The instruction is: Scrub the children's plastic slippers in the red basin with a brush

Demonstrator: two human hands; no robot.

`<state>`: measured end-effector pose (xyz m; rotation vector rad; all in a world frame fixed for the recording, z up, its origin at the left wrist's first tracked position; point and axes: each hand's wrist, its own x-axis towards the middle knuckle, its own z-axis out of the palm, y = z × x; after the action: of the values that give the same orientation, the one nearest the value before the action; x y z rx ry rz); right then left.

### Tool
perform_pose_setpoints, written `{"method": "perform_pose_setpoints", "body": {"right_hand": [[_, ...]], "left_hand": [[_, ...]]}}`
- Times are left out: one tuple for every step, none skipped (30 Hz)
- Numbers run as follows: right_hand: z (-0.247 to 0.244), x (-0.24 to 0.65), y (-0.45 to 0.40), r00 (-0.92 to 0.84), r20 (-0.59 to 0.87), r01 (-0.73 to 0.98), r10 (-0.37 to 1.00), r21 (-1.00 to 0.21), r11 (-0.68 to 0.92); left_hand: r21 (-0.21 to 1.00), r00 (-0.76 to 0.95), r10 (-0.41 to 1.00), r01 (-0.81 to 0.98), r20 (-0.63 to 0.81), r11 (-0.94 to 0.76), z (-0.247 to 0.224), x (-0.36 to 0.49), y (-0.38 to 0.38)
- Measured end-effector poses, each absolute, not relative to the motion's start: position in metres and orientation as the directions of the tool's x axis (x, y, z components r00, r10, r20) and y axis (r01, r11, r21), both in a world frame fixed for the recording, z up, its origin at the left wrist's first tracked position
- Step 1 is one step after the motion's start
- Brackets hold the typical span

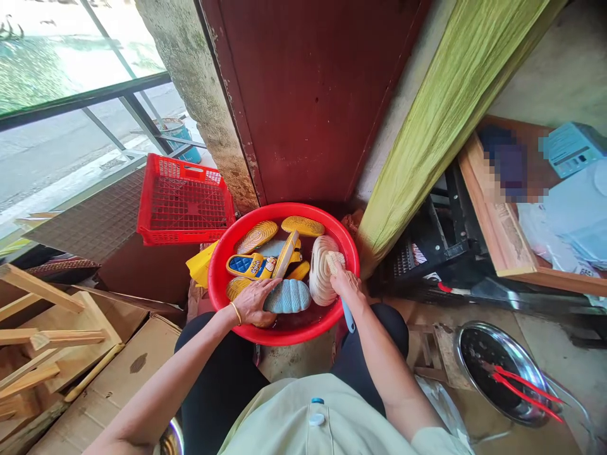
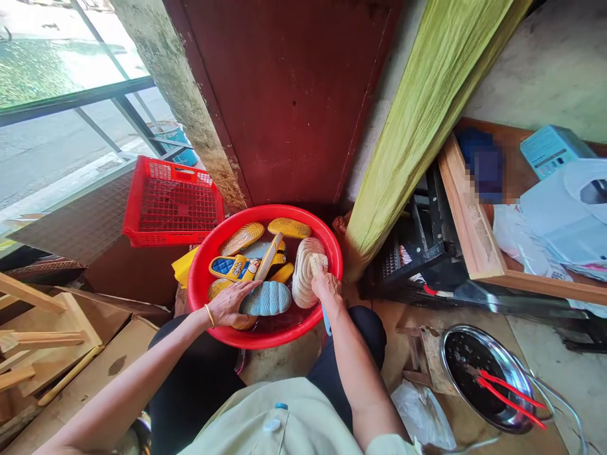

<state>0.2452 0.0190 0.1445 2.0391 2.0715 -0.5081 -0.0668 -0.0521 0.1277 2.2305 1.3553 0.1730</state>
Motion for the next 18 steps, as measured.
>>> {"method": "perform_pose_setpoints", "body": {"right_hand": [[0.144,0.245,0.019,-0.042,-0.37,0.994,0.928,-0.108,0.002],[0.143,0.245,0.019,-0.047,-0.369,0.994,0.928,-0.109,0.007],[0.143,0.244,0.019,-0.051,-0.365,0.994,0.93,-0.11,0.012],[0.142,0.243,0.019,-0.055,-0.356,0.993,0.933,-0.115,0.014],[0.141,0.242,0.018,-0.062,-0.343,0.992,0.937,-0.126,0.02],[0.141,0.241,0.018,-0.074,-0.324,0.989,0.943,-0.145,0.028],[0.141,0.239,0.017,-0.087,-0.302,0.985,0.949,-0.169,0.037],[0.141,0.238,0.016,-0.099,-0.28,0.98,0.955,-0.194,0.045],[0.142,0.237,0.015,-0.11,-0.263,0.975,0.958,-0.215,0.053],[0.143,0.235,0.014,-0.118,-0.252,0.971,0.96,-0.231,0.059],[0.144,0.234,0.013,-0.131,-0.242,0.966,0.962,-0.248,0.069],[0.146,0.233,0.012,-0.15,-0.225,0.958,0.963,-0.274,0.085],[0.147,0.232,0.011,-0.174,-0.201,0.945,0.964,-0.308,0.106],[0.148,0.231,0.01,-0.203,-0.174,0.929,0.964,-0.345,0.133],[0.148,0.23,0.009,-0.232,-0.144,0.909,0.962,-0.384,0.162],[0.148,0.228,0.007,-0.259,-0.11,0.883,0.96,-0.43,0.189],[0.147,0.225,0.004,-0.28,-0.073,0.85,0.957,-0.481,0.212],[0.146,0.222,0.001,-0.291,-0.037,0.814,0.956,-0.535,0.227]], "left_hand": [[0.512,0.476,0.868,0.786,-0.145,-0.346,0.128,-0.072,-0.05],[0.533,0.452,0.882,0.782,-0.131,-0.322,0.128,-0.077,-0.048],[0.56,0.423,0.899,0.775,-0.114,-0.293,0.127,-0.082,-0.047],[0.594,0.391,0.916,0.76,-0.093,-0.264,0.126,-0.085,-0.046],[0.639,0.361,0.93,0.732,-0.066,-0.239,0.125,-0.086,-0.045],[0.689,0.331,0.943,0.691,-0.034,-0.218,0.124,-0.086,-0.045],[0.74,0.298,0.955,0.642,0.001,-0.201,0.123,-0.084,-0.045],[0.784,0.251,0.967,0.593,0.041,-0.187,0.122,-0.08,-0.045],[0.82,0.192,0.978,0.545,0.078,-0.173,0.12,-0.074,-0.044],[0.852,0.125,0.986,0.499,0.111,-0.159,0.118,-0.067,-0.043],[0.879,0.058,0.989,0.452,0.137,-0.148,0.115,-0.06,-0.041],[0.904,-0.004,0.988,0.405,0.153,-0.139,0.113,-0.051,-0.04],[0.925,-0.055,0.986,0.357,0.16,-0.131,0.111,-0.043,-0.037],[0.943,-0.098,0.983,0.309,0.158,-0.121,0.108,-0.034,-0.035],[0.958,-0.131,0.98,0.265,0.147,-0.108,0.107,-0.026,-0.032],[0.971,-0.162,0.978,0.222,0.131,-0.094,0.105,-0.018,-0.029],[0.982,-0.188,0.976,0.175,0.11,-0.077,0.104,-0.01,-0.027],[0.992,-0.215,0.973,0.115,0.083,-0.059,0.104,-0.003,-0.024]]}}
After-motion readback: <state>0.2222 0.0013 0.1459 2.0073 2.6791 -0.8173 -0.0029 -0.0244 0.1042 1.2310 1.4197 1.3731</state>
